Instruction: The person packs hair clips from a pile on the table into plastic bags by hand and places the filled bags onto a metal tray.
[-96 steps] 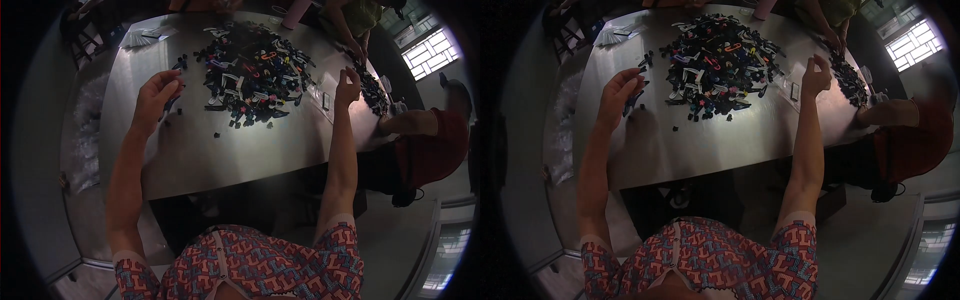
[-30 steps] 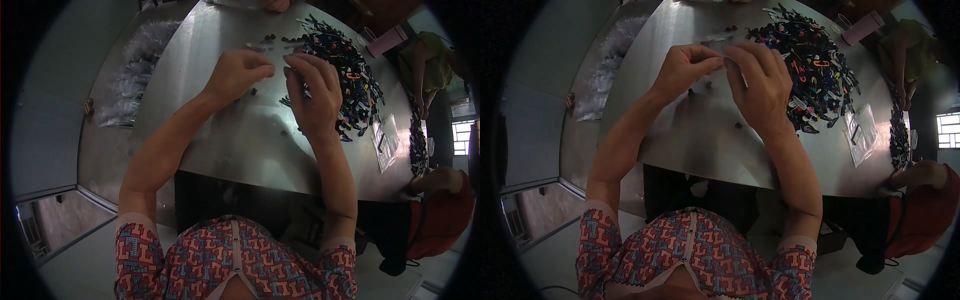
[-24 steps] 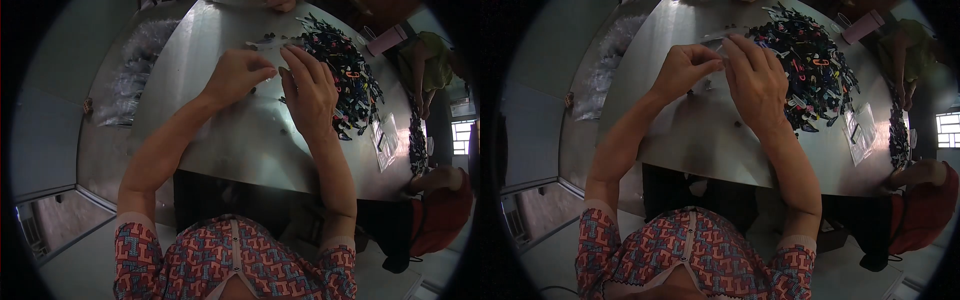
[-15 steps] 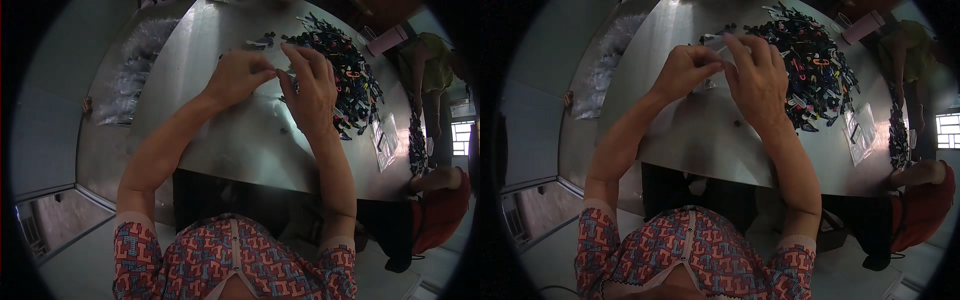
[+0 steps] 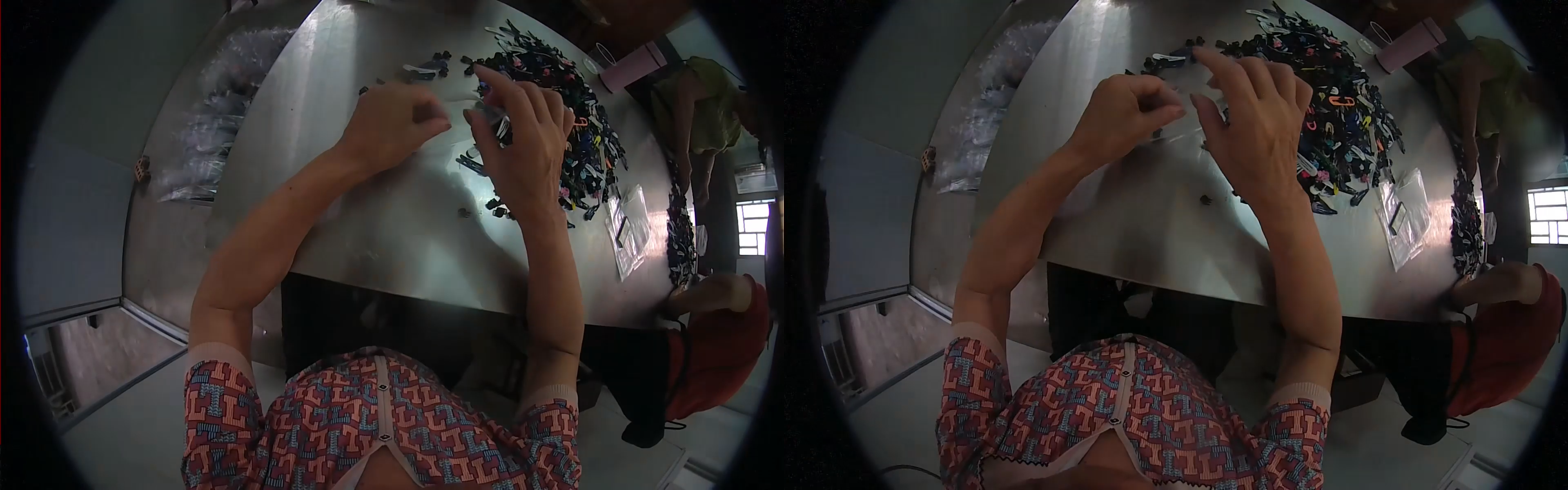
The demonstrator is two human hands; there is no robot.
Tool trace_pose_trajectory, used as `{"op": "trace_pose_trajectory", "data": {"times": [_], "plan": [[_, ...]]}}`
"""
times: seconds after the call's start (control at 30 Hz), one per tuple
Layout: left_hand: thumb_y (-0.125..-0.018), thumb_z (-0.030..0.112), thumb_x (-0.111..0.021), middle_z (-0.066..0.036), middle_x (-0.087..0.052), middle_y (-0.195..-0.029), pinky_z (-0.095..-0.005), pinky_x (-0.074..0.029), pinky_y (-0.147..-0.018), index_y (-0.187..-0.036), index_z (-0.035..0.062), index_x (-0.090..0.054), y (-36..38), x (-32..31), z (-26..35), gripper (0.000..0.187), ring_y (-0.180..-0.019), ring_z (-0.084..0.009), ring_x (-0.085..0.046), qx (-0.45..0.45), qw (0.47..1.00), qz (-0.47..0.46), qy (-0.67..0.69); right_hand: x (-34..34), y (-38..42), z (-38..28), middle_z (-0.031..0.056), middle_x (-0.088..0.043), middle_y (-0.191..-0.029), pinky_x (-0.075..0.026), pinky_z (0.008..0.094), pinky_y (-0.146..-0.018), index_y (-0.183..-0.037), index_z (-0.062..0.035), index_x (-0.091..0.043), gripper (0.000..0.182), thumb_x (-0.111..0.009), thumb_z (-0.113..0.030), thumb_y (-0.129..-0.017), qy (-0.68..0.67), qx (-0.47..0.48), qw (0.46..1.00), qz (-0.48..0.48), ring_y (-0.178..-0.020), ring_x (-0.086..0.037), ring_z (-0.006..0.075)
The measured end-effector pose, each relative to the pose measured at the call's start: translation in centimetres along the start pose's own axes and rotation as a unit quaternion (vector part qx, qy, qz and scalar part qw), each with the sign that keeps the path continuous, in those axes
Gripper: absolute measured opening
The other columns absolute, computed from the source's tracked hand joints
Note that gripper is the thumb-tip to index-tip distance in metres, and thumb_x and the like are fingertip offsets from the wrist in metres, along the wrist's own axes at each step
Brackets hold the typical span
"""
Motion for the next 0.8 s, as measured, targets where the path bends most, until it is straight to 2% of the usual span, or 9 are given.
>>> {"op": "trace_pose_trajectory", "data": {"times": [0.07,0.1,0.17,0.3,0.5,0.67,0.73,0.77,0.8], "plan": [[-0.081,0.024,-0.072,-0.010,-0.072,-0.083,-0.0344,-0.054,-0.077,-0.089,0.0067,-0.073,-0.1,0.0,-0.1,0.019,-0.079,-0.0237,-0.070,-0.002,1.000,0.002,-0.020,0.3,-0.2,0.1,-0.0038,-0.063,-0.089,-0.037,0.0355,-0.084,-0.104,-0.0159,-0.068,0.032,-0.077,-0.011,-0.074,0.011,-0.005,1.000,-0.008,-0.093,-0.055,0.0194],[-0.081,0.024,-0.072,-0.009,-0.072,-0.084,-0.0347,-0.054,-0.077,-0.089,0.0070,-0.072,-0.1,0.0,-0.3,0.019,-0.079,-0.0238,-0.070,-0.011,1.000,0.006,-0.019,0.4,-0.2,0.2,-0.0038,-0.063,-0.089,-0.037,0.0355,-0.084,-0.104,-0.0159,-0.068,0.032,-0.077,-0.011,-0.074,0.010,-0.005,1.000,-0.008,-0.093,-0.055,0.0194],[-0.081,0.024,-0.072,-0.009,-0.072,-0.084,-0.0350,-0.054,-0.077,-0.088,0.0074,-0.072,-0.3,-0.1,-0.6,0.018,-0.079,-0.0238,-0.070,-0.020,1.000,0.010,-0.017,0.7,-0.4,0.1,-0.0042,-0.063,-0.085,-0.036,0.0356,-0.082,-0.088,-0.0150,-0.067,0.018,-0.077,-0.010,-0.074,0.012,0.029,0.999,-0.009,-0.089,-0.055,0.0193],[-0.082,0.026,-0.071,-0.010,-0.072,-0.084,-0.0369,-0.053,-0.077,-0.089,0.0077,-0.072,-0.4,-0.1,-0.8,0.020,-0.080,-0.0260,-0.069,-0.039,0.998,0.023,-0.035,1.1,-0.6,0.3,-0.0036,-0.063,-0.084,-0.037,0.0354,-0.084,-0.086,-0.0152,-0.067,0.016,-0.077,-0.009,-0.074,-0.020,0.048,0.998,-0.046,-0.088,-0.056,0.0194],[-0.082,0.026,-0.070,-0.009,-0.072,-0.084,-0.0371,-0.053,-0.079,-0.089,0.0085,-0.072,-0.5,0.4,-0.8,0.019,-0.083,-0.0277,-0.069,-0.049,0.998,0.021,-0.047,0.9,-0.3,0.2,-0.0017,-0.064,-0.082,-0.037,0.0350,-0.086,-0.090,-0.0138,-0.067,0.019,-0.076,-0.008,-0.075,-0.047,0.050,0.993,-0.097,-0.088,-0.057,0.0193],[-0.083,0.024,-0.070,-0.011,-0.071,-0.089,-0.0384,-0.052,-0.080,-0.093,0.0076,-0.071,-0.6,0.7,-0.5,0.020,-0.083,-0.0296,-0.068,-0.037,0.997,-0.001,-0.061,0.3,0.1,0.5,0.0016,-0.065,-0.075,-0.038,0.0357,-0.084,-0.097,-0.0126,-0.068,0.017,-0.071,-0.007,-0.082,-0.041,0.055,0.992,-0.106,-0.079,-0.059,0.0194],[-0.083,0.015,-0.074,-0.010,-0.069,-0.095,-0.0309,-0.053,-0.070,-0.112,0.0034,-0.067,-0.5,0.7,-0.5,0.032,-0.082,-0.0156,-0.065,-0.105,0.992,0.058,-0.040,0.2,0.2,0.7,0.0026,-0.063,-0.069,-0.039,0.0356,-0.081,-0.095,-0.0131,-0.067,0.014,-0.068,-0.008,-0.083,-0.031,0.039,0.995,-0.090,-0.074,-0.058,0.0208],[-0.083,0.015,-0.074,-0.010,-0.069,-0.095,-0.0309,-0.053,-0.070,-0.112,0.0034,-0.067,-0.6,0.6,-0.5,0.032,-0.082,-0.0156,-0.065,-0.105,0.992,0.057,-0.040,0.1,0.2,0.9,0.0036,-0.061,-0.064,-0.040,0.0354,-0.078,-0.094,-0.0136,-0.066,0.011,-0.066,-0.008,-0.084,-0.021,0.023,0.997,-0.073,-0.069,-0.058,0.0223],[-0.080,0.017,-0.077,-0.012,-0.065,-0.110,-0.0347,-0.051,-0.081,-0.124,0.0045,-0.059,-0.5,0.7,-0.1,0.049,-0.096,-0.0216,-0.062,-0.192,0.964,0.133,-0.129,-0.2,0.4,0.9,0.0036,-0.061,-0.064,-0.040,0.0354,-0.078,-0.094,-0.0136,-0.066,0.011,-0.066,-0.008,-0.084,-0.020,0.023,0.997,-0.073,-0.069,-0.058,0.0223]]}}
Point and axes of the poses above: each hand's wrist, its own y-axis away from the middle knuckle, its own x-axis out of the back of the hand, z = x × y, the point moved 2 cm from there along -y, towards the middle knuckle
